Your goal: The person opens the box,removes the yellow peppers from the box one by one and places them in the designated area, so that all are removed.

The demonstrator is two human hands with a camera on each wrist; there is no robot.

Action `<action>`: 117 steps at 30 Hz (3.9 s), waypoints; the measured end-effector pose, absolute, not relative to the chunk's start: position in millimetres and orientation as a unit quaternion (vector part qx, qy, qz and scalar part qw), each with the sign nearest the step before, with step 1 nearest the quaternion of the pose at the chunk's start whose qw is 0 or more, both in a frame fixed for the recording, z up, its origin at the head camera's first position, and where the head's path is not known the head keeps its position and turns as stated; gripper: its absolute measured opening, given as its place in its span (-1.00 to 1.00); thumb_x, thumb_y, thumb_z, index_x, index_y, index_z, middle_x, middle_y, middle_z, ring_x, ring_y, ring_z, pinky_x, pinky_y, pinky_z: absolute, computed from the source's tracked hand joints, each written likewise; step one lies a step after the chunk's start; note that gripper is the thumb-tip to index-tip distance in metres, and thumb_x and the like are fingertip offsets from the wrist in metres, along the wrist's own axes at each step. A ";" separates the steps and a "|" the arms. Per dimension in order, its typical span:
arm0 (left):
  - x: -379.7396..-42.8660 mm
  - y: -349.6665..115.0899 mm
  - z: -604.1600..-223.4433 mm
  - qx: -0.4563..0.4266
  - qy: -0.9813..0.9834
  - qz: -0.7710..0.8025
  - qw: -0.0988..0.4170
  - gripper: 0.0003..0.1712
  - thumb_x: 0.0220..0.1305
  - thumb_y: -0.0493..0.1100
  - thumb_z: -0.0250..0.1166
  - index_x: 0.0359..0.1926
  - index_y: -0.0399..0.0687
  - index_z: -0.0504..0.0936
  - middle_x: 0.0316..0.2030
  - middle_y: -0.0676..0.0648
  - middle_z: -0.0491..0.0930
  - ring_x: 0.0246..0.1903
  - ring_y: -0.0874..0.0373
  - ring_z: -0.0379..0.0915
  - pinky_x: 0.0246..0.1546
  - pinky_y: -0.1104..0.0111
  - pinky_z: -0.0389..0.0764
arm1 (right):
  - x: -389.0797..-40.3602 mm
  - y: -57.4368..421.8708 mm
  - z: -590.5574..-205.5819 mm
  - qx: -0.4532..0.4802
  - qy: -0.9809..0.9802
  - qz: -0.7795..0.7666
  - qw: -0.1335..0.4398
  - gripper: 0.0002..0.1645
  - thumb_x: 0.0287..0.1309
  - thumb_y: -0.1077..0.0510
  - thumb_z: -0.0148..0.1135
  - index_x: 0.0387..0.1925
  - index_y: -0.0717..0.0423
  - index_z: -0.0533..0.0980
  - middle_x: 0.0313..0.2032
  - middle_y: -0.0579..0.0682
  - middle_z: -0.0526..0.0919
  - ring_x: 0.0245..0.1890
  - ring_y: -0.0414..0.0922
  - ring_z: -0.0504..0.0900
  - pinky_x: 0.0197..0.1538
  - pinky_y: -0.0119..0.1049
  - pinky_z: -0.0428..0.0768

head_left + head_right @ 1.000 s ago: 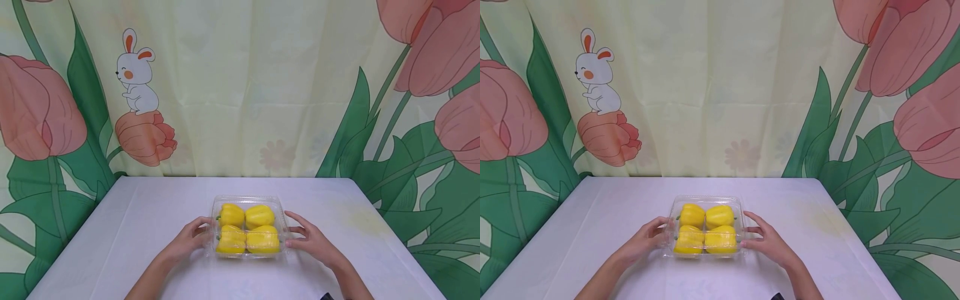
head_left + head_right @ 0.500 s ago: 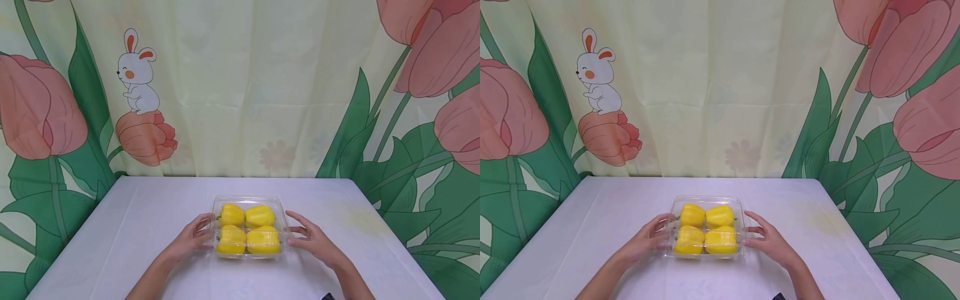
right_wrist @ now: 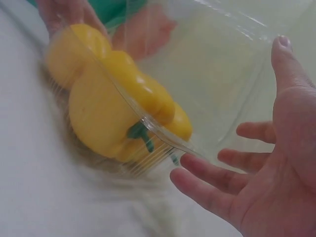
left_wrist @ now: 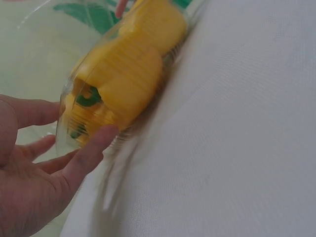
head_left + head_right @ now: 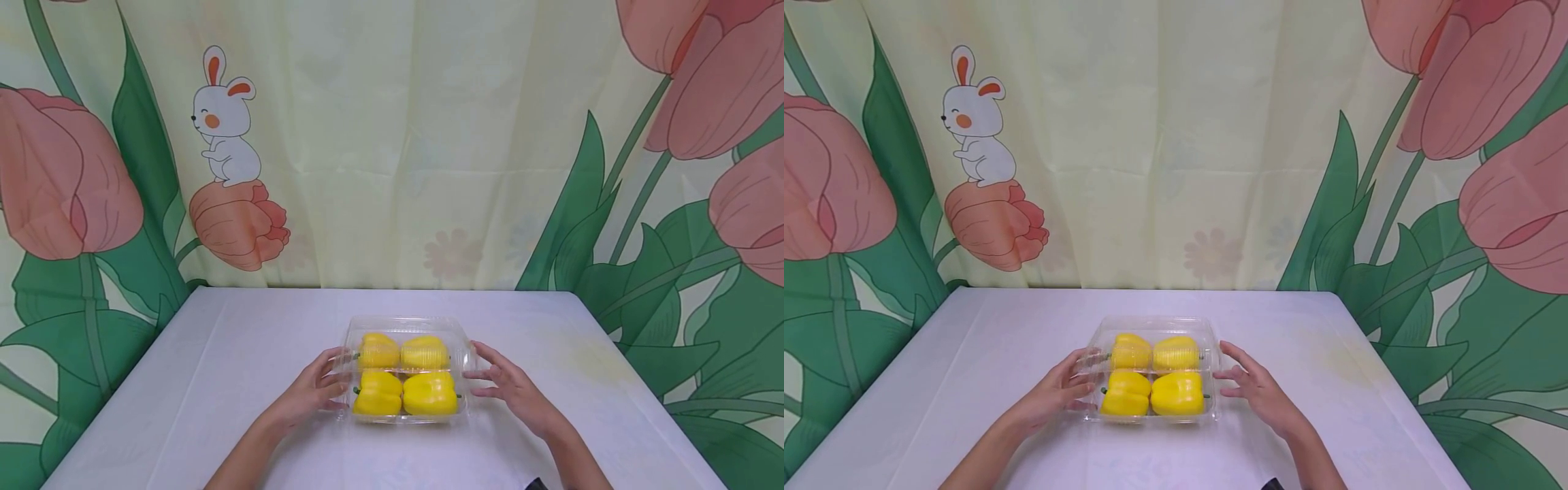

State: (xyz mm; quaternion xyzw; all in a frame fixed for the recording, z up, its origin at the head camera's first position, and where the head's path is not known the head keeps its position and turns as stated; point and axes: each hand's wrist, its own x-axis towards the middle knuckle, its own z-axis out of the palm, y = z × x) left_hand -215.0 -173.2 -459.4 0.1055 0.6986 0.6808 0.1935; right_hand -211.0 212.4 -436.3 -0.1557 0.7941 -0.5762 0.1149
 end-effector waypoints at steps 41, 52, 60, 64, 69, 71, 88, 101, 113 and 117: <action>-229.4 -168.3 -458.4 0.048 0.744 0.653 0.135 -0.30 0.35 -0.17 0.20 0.43 0.10 0.14 0.41 -0.17 0.23 0.34 -0.17 0.27 0.04 0.15 0.64 | -215.6 203.6 -426.5 -0.091 0.835 -0.539 0.064 -0.35 0.22 0.04 0.26 0.32 -0.09 0.31 0.37 0.06 0.32 0.29 0.14 0.42 0.12 -0.18 0.63; -239.6 -164.5 -453.8 0.034 0.740 0.659 0.129 -0.32 0.37 -0.16 0.17 0.44 0.09 0.14 0.42 -0.18 0.22 0.30 -0.18 0.31 -0.06 0.13 0.69 | -221.1 199.3 -423.7 -0.101 0.837 -0.536 0.049 -0.30 0.14 -0.03 0.35 0.30 -0.12 0.33 0.36 0.03 0.35 0.28 0.11 0.45 0.10 -0.28 0.63; -245.2 -163.2 -451.2 0.047 0.735 0.664 0.131 -0.33 0.39 -0.19 0.14 0.45 0.02 0.12 0.43 -0.24 0.19 0.29 -0.23 0.30 -0.07 0.10 0.69 | -222.1 195.3 -420.8 -0.113 0.836 -0.535 0.046 -0.25 0.12 -0.05 0.36 0.31 -0.02 0.32 0.35 0.09 0.35 0.26 0.13 0.46 0.08 -0.29 0.64; -246.5 -162.9 -450.8 0.045 0.736 0.663 0.130 -0.34 0.40 -0.19 0.13 0.44 0.03 0.13 0.42 -0.23 0.20 0.28 -0.21 0.33 -0.07 0.10 0.69 | -221.9 193.5 -419.5 -0.116 0.834 -0.537 0.047 -0.28 0.13 -0.03 0.35 0.30 -0.01 0.33 0.34 0.09 0.36 0.26 0.13 0.46 0.08 -0.28 0.64; -248.9 -161.9 -452.2 0.043 0.739 0.661 0.127 -0.36 0.40 -0.21 0.12 0.44 0.00 0.15 0.41 -0.23 0.22 0.26 -0.21 0.35 -0.10 0.11 0.70 | -222.7 190.9 -418.8 -0.118 0.837 -0.533 0.043 -0.28 0.13 -0.03 0.36 0.30 0.00 0.34 0.34 0.09 0.37 0.25 0.13 0.47 0.09 -0.27 0.64; -249.7 -161.4 -452.7 0.042 0.740 0.659 0.126 -0.36 0.40 -0.22 0.12 0.44 -0.02 0.15 0.41 -0.23 0.22 0.26 -0.21 0.35 -0.10 0.12 0.70 | -223.4 190.1 -419.4 -0.119 0.838 -0.531 0.042 -0.28 0.13 -0.02 0.36 0.30 0.00 0.34 0.34 0.10 0.37 0.25 0.13 0.47 0.09 -0.26 0.64; -255.9 -158.2 -455.0 0.047 0.750 0.649 0.122 -0.39 0.39 -0.21 0.12 0.41 -0.01 0.21 0.38 -0.17 0.30 0.26 -0.15 0.36 -0.09 0.15 0.70 | -230.6 183.9 -423.6 -0.129 0.838 -0.528 0.048 -0.31 0.14 0.02 0.36 0.29 -0.04 0.35 0.33 0.14 0.37 0.23 0.18 0.48 0.08 -0.28 0.64; -258.1 -158.1 -458.4 0.054 0.746 0.652 0.124 -0.39 0.40 -0.22 0.11 0.42 -0.01 0.19 0.37 -0.18 0.33 0.28 -0.15 0.35 -0.08 0.16 0.70 | -236.5 180.8 -425.0 -0.127 0.837 -0.530 0.055 -0.30 0.12 0.03 0.37 0.29 -0.04 0.36 0.31 0.14 0.39 0.21 0.16 0.50 0.09 -0.24 0.64; -258.0 -158.1 -459.2 0.049 0.744 0.654 0.126 -0.39 0.41 -0.21 0.11 0.42 0.01 0.19 0.36 -0.15 0.35 0.25 -0.13 0.39 -0.04 0.14 0.68 | -240.7 174.1 -423.3 -0.118 0.848 -0.515 0.052 -0.32 0.13 0.09 0.36 0.29 -0.02 0.37 0.30 0.17 0.41 0.22 0.15 0.49 0.15 -0.16 0.61; -258.4 -158.4 -460.1 0.045 0.744 0.654 0.127 -0.39 0.40 -0.22 0.11 0.42 0.03 0.19 0.36 -0.14 0.36 0.24 -0.12 0.40 -0.05 0.16 0.68 | -242.1 172.3 -423.5 -0.116 0.855 -0.504 0.046 -0.32 0.13 0.09 0.36 0.29 0.01 0.37 0.28 0.15 0.43 0.21 0.13 0.50 0.18 -0.09 0.58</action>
